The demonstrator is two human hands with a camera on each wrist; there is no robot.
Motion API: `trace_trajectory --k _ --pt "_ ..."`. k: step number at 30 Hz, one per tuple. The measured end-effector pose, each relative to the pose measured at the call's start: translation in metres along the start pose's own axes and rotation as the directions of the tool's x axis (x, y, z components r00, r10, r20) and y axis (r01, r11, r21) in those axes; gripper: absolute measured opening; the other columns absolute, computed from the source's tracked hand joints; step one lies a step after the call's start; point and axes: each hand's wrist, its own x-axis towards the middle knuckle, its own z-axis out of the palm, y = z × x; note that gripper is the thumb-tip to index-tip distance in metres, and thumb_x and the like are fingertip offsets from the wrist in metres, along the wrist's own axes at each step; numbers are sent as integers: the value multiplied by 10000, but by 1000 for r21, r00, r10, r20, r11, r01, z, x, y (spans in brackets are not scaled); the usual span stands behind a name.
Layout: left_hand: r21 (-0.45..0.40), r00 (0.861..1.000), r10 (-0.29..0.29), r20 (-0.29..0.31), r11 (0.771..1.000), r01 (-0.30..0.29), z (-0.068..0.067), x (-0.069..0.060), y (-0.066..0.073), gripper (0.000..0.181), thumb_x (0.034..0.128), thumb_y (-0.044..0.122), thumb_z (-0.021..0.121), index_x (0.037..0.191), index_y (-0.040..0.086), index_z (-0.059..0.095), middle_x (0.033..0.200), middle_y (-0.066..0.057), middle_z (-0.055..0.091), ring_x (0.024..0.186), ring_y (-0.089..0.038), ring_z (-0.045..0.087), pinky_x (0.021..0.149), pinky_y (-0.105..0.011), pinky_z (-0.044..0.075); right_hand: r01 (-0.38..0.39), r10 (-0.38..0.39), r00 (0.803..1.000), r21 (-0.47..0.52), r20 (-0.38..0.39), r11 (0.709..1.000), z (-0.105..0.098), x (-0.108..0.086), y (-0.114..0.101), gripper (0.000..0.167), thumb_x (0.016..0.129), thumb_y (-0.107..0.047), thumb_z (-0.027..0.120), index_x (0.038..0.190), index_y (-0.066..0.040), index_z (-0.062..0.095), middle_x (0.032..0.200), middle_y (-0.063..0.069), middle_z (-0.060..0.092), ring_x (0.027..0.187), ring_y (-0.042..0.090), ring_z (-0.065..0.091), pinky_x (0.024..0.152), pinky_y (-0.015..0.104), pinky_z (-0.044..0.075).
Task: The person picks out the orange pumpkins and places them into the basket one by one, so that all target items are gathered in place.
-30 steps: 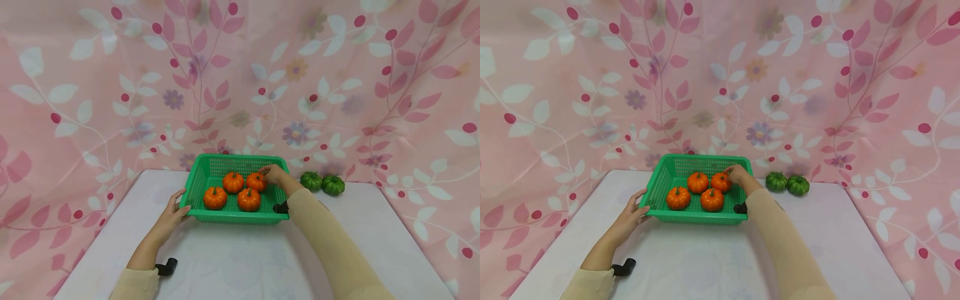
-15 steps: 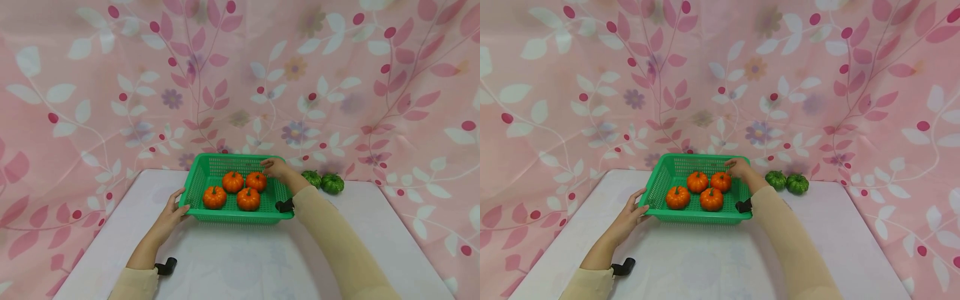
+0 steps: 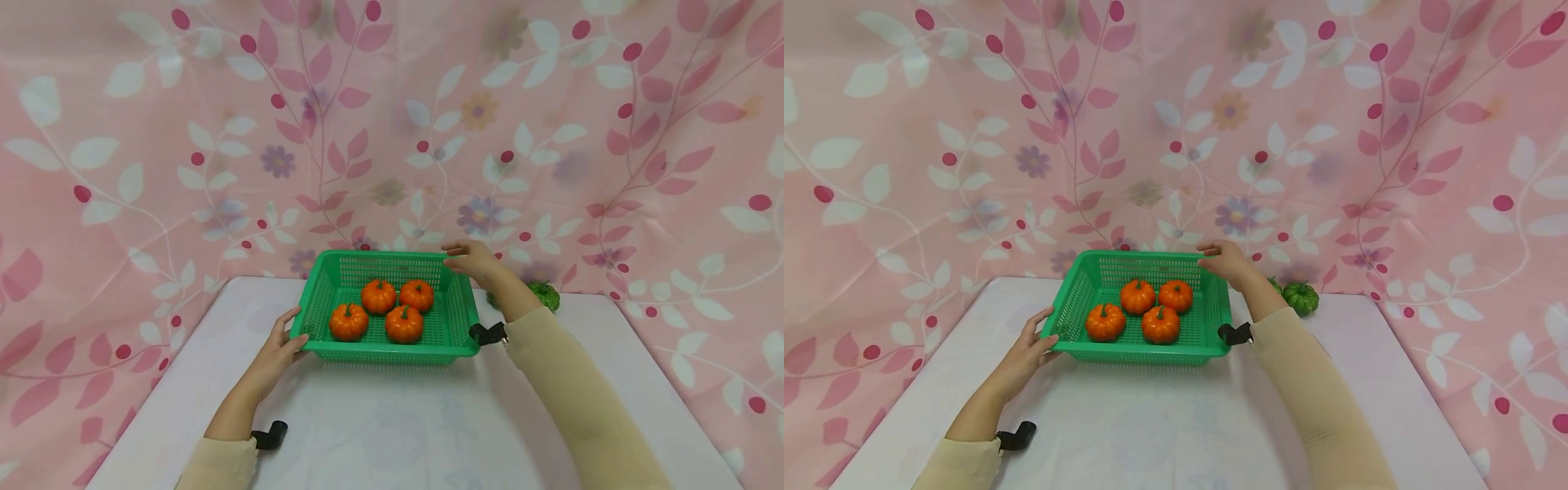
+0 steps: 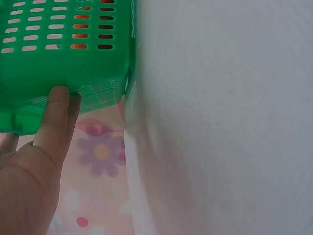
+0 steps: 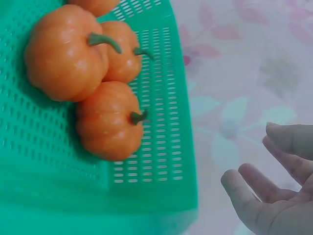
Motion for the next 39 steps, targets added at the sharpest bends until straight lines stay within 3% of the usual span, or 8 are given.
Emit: trace_trajectory --k 10,24,39 --pt "1 1000 4 1 1000 -4 0 0 -1 691 1066 273 517 1606 266 85 1510 -268 333 1340 -378 447 1113 -496 388 13 -14 1000 -58 -22 998 -15 -32 -4 438 1020 -153 601 1436 -63 498 1480 209 423 1346 370 457 1122 481 400" --pt "-22 1000 -1 6 1000 1 0 -2 3 701 1067 253 514 1610 262 70 1520 -276 324 1360 -393 422 1126 -498 362 60 -65 997 -118 -32 991 -21 -61 6 449 1044 -194 558 1442 -2 482 1456 226 454 1341 400 451 1089 519 424" --pt "-7 1000 6 14 1000 -5 -1 -3 3 710 1065 275 517 1610 269 62 1520 -280 320 1359 -396 423 1130 -506 356 59 -69 995 -144 -69 988 -27 -89 20 435 1045 -208 558 1421 4 510 1476 229 452 1302 432 492 1093 567 400"
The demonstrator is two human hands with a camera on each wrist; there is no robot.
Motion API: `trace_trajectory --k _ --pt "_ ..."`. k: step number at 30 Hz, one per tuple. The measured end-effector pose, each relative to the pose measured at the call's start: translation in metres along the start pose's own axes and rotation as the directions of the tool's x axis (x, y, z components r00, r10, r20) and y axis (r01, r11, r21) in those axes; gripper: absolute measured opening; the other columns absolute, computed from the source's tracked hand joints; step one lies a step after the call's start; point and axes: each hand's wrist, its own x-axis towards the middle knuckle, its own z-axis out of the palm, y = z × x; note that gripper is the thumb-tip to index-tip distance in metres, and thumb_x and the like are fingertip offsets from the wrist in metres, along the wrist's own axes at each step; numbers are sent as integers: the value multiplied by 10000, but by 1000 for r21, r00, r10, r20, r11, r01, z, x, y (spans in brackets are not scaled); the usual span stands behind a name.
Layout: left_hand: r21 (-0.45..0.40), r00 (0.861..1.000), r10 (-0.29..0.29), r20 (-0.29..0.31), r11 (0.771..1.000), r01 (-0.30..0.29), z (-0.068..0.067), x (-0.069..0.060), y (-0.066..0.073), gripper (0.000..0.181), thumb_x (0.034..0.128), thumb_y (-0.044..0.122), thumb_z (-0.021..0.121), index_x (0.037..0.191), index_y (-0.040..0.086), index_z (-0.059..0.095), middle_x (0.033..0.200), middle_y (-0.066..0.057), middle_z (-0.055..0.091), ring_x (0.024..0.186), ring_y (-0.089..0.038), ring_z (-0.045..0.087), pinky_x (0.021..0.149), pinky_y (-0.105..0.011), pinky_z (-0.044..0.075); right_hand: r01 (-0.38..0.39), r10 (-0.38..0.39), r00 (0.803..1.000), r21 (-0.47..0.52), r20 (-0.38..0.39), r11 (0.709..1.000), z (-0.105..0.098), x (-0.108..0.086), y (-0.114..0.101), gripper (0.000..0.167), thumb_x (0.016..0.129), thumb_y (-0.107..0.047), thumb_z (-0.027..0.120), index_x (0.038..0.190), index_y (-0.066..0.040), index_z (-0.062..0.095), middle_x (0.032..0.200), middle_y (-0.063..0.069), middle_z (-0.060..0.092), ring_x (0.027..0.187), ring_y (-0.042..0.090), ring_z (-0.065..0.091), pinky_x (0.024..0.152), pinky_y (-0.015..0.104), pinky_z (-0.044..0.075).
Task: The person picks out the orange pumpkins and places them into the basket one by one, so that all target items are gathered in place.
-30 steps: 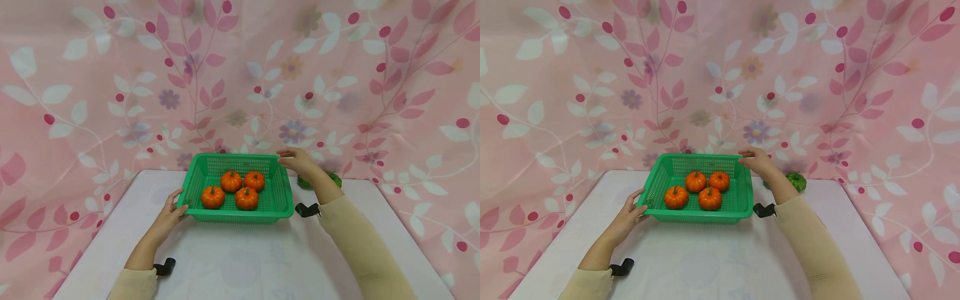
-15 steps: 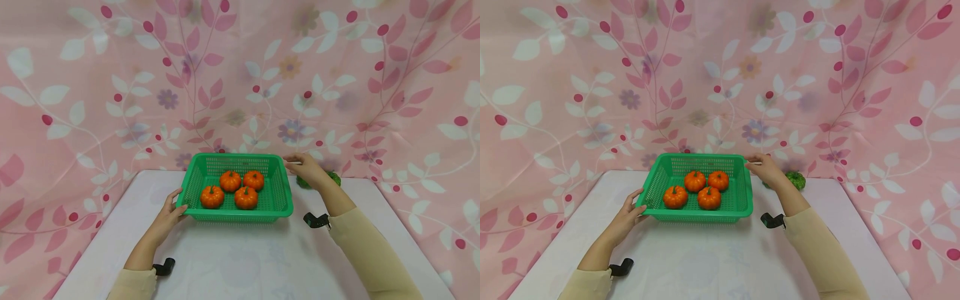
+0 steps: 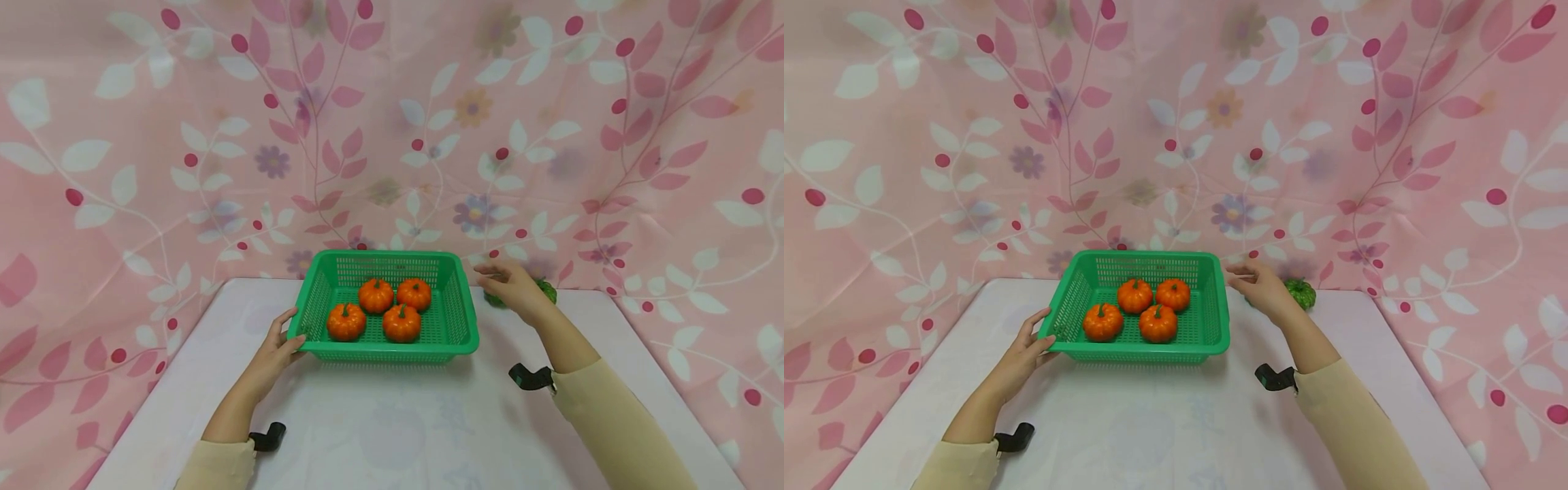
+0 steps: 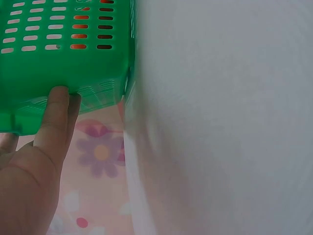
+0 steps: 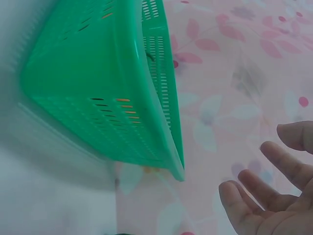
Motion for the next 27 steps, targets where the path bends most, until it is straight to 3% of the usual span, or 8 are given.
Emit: trace_trajectory --k 13,27 --pt "11 1000 -3 -5 1000 3 -1 1 -1 710 1061 296 526 1607 262 73 1514 -277 333 1349 -386 438 1121 -496 374 8 -9 999 -20 -53 1000 -5 -18 18 448 1027 -232 596 1398 11 535 1371 245 556 1229 421 555 1077 609 397" --pt "8 1000 -2 -2 1000 2 -1 1 -2 724 1053 311 541 1606 257 77 1509 -268 342 1324 -345 461 1121 -500 378 -9 6 997 -42 -79 999 -15 -41 43 471 1040 -282 570 1398 20 519 1377 283 524 1222 463 544 1063 646 389"
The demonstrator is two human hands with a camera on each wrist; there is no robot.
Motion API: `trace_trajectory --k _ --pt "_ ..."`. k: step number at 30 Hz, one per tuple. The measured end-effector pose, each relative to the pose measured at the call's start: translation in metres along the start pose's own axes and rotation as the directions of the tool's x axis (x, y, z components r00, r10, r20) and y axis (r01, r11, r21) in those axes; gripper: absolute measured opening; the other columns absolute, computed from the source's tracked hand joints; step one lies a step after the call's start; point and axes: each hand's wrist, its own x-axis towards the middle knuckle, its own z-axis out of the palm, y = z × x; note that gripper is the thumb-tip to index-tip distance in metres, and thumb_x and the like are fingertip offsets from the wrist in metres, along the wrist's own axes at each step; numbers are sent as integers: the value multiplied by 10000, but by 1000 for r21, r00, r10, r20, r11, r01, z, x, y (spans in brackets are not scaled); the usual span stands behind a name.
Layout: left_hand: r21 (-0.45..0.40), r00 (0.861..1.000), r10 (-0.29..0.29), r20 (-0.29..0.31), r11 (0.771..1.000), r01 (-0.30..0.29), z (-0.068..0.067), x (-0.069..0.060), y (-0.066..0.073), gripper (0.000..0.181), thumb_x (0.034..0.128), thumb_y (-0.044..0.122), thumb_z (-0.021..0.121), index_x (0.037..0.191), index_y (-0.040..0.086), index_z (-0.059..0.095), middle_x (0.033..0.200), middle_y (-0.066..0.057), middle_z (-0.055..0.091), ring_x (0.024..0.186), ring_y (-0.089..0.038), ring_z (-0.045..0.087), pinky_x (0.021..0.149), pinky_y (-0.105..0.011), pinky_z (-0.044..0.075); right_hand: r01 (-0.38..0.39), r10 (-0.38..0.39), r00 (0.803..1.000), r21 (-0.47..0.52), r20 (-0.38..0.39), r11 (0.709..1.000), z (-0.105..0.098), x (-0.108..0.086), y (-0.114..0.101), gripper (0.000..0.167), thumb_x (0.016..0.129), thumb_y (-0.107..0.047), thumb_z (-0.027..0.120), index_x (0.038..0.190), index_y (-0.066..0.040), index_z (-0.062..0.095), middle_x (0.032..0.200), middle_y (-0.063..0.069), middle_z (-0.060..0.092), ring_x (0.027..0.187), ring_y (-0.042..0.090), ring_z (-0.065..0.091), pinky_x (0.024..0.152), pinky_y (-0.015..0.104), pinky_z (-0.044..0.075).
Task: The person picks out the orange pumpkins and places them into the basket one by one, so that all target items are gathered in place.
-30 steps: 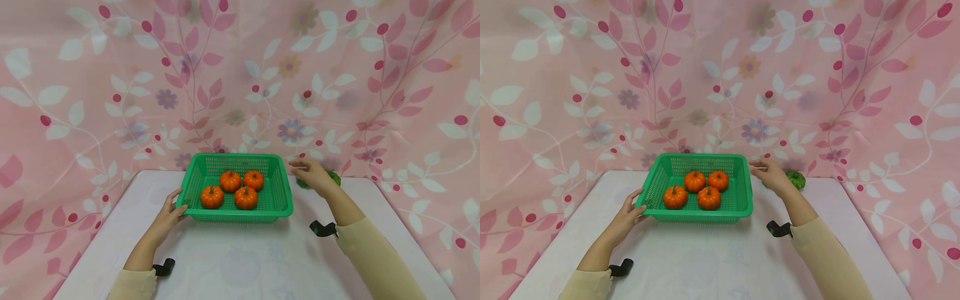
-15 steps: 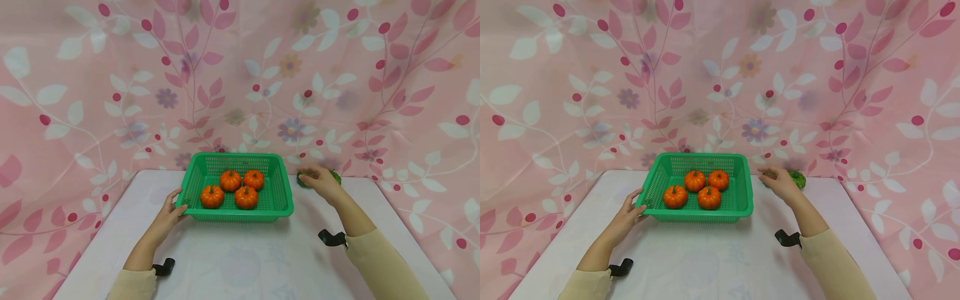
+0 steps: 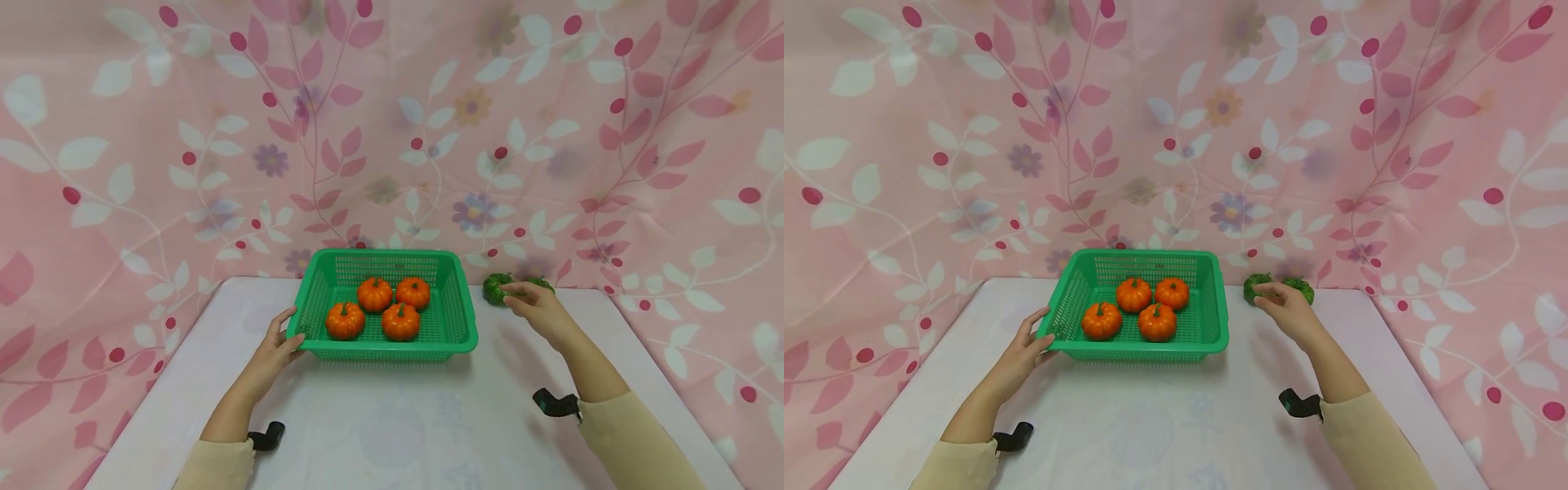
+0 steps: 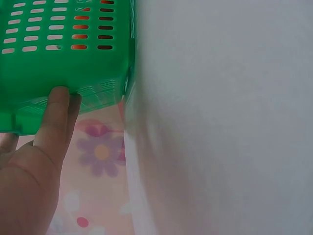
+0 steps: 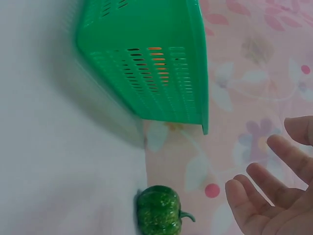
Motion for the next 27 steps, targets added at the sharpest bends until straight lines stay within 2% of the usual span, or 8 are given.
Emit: trace_trajectory --k 6,10,16,18,20,24,25,27 --pt "-11 1000 11 2 1000 -11 0 0 -1 724 1049 313 547 1606 267 87 1500 -261 364 1327 -347 467 1110 -483 392 -2 2 1000 29 -20 1000 0 -8 7 461 1050 -252 551 1412 31 506 1367 272 532 1195 419 566 1060 590 424" --pt "-6 1000 13 -3 1000 -13 1 -1 -2 723 1050 316 545 1608 262 88 1497 -265 371 1303 -311 495 1101 -475 403 -7 7 999 10 -40 1000 -2 -12 17 451 1054 -250 543 1405 31 513 1344 268 543 1164 402 585 1042 576 447" --pt "-2 1000 18 -5 1000 -18 0 -1 -2 725 1048 333 545 1608 260 90 1503 -263 365 1314 -326 484 1096 -451 410 -35 33 997 -18 -70 999 -3 -18 32 464 1052 -281 543 1404 19 517 1354 281 551 1165 440 588 1037 591 445" --pt "2 1000 20 -3 1000 -20 0 -2 -2 727 1050 334 541 1609 251 85 1505 -267 360 1313 -320 487 1093 -446 415 -38 38 997 -10 -74 999 -3 -21 37 470 1053 -285 540 1408 23 514 1388 280 528 1186 432 581 1036 563 458" --pt "3 1000 19 -6 1000 -19 0 -2 -1 729 1047 340 545 1608 250 89 1506 -268 360 1301 -295 500 1090 -440 419 -35 34 996 -6 -83 999 -3 -24 42 465 1052 -282 542 1399 26 523 1407 279 513 1182 352 605 1016 465 503" --pt "0 1000 22 -1 1000 -22 0 -2 -1 735 1047 343 544 1610 249 81 1502 -272 362 1295 -282 507 1095 -441 414 -28 29 994 7 -110 1000 -4 -30 49 448 1052 -266 545 1376 43 536 1415 278 500 1063 37 619 900 197 525" --pt "-5 1000 20 -6 1000 -20 0 -2 -1 731 1043 345 552 1607 258 95 1500 -265 371 1297 -289 507 1094 -439 415 -30 31 993 9 -113 999 -4 -31 50 446 1052 -264 544 1373 45 536 1410 284 501 1030 -18 601 879 163 515" --pt "-7 1000 24 -3 1000 -24 0 -1 -1 732 1043 348 550 1608 261 93 1503 -265 370 1316 -319 490 1098 -451 409 -36 38 993 22 -116 999 -4 -33 52 455 1053 -264 542 1374 59 527 1407 295 495 1001 -65 581 874 166 526"
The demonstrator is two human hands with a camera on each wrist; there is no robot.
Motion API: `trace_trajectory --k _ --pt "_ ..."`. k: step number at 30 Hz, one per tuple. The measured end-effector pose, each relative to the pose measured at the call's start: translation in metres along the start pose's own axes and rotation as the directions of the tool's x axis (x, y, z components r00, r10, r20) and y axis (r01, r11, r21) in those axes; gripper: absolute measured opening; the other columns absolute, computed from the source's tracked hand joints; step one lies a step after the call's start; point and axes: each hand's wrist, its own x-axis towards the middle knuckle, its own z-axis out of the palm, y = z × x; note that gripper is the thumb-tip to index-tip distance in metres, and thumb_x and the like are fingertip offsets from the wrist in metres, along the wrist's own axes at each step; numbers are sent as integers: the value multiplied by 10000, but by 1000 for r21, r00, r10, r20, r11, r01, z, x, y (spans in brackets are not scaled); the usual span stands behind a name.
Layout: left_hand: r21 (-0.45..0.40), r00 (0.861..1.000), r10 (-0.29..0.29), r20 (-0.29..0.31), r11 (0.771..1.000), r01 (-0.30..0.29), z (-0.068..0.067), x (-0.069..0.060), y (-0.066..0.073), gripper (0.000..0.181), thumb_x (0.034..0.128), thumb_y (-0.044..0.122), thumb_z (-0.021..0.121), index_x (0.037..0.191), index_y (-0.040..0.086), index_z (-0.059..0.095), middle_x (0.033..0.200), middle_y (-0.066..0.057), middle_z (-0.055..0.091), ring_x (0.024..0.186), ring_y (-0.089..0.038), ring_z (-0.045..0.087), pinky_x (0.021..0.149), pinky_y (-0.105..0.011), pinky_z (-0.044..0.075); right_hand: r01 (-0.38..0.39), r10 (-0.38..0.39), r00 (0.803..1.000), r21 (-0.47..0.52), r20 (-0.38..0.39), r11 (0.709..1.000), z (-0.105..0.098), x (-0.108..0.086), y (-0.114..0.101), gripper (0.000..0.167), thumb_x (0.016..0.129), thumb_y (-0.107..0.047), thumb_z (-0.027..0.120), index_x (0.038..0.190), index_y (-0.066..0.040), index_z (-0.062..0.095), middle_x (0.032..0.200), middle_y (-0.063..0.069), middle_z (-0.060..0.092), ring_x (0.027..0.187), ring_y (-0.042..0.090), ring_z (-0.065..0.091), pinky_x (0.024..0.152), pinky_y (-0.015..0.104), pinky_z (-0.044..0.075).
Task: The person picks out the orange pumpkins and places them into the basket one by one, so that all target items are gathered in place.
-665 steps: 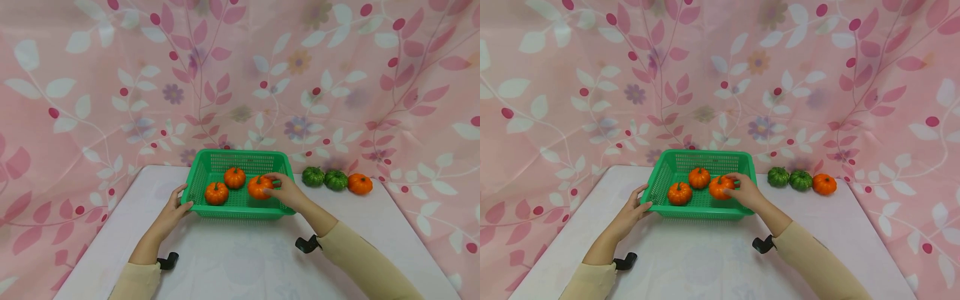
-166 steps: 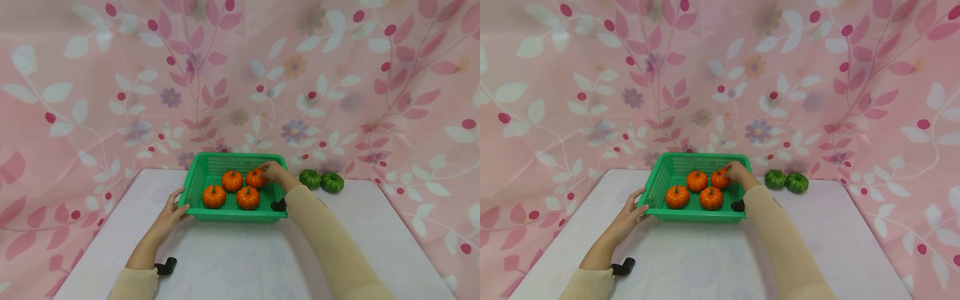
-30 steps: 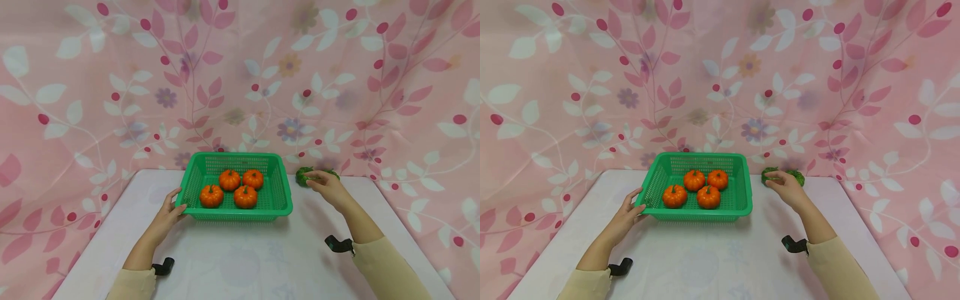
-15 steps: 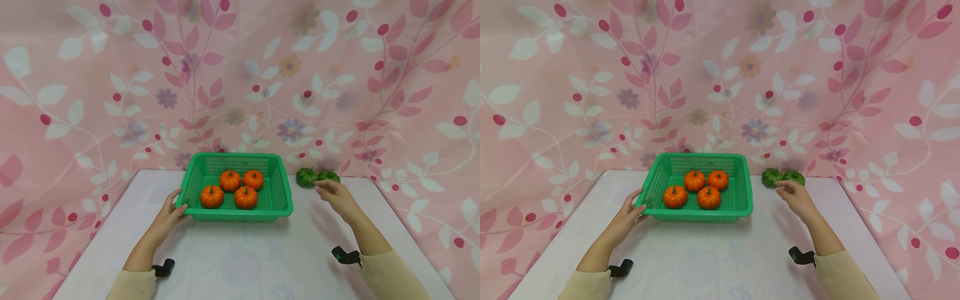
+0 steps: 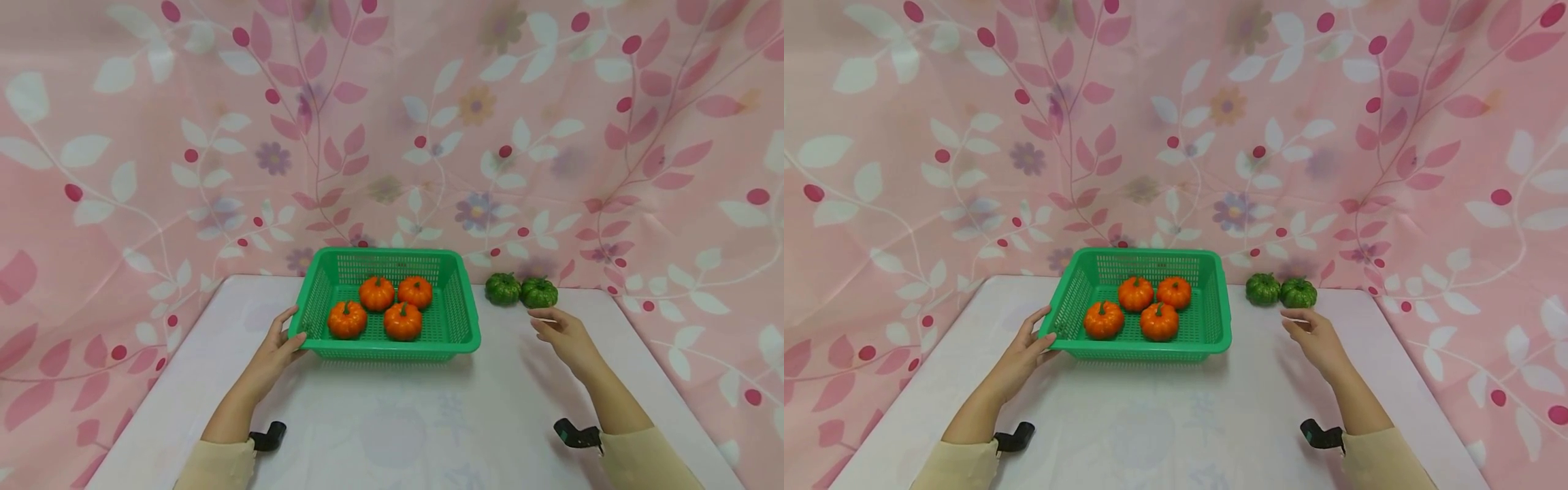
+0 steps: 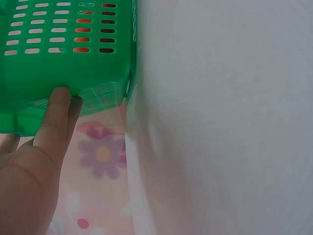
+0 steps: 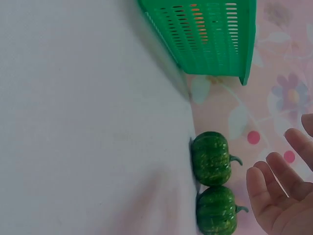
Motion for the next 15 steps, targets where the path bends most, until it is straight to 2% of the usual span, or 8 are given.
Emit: trace_trajectory --k 5,10,15 --pt "11 1000 20 4 1000 -20 0 1 -1 737 1047 354 541 1613 241 83 1502 -287 367 1326 -351 477 1096 -484 405 -18 18 1000 27 -3 999 -1 -4 5 478 1053 -245 544 1387 93 495 1414 299 469 998 -104 557 892 221 553" --pt "24 1000 25 3 999 -25 0 0 0 734 1051 357 531 1614 231 78 1495 -279 378 1253 -214 542 1087 -463 427 -4 5 1000 30 -17 1000 -4 -7 15 471 1053 -226 544 1380 110 493 1403 307 473 976 -141 544 850 145 530" --pt "36 1000 31 -3 999 -31 1 -3 2 723 1049 362 532 1612 238 95 1487 -262 396 1196 -131 573 1080 -468 434 -16 16 999 -18 -35 1000 -8 -11 25 462 1051 -252 548 1376 75 522 1377 311 515 966 -97 576 817 113 508"
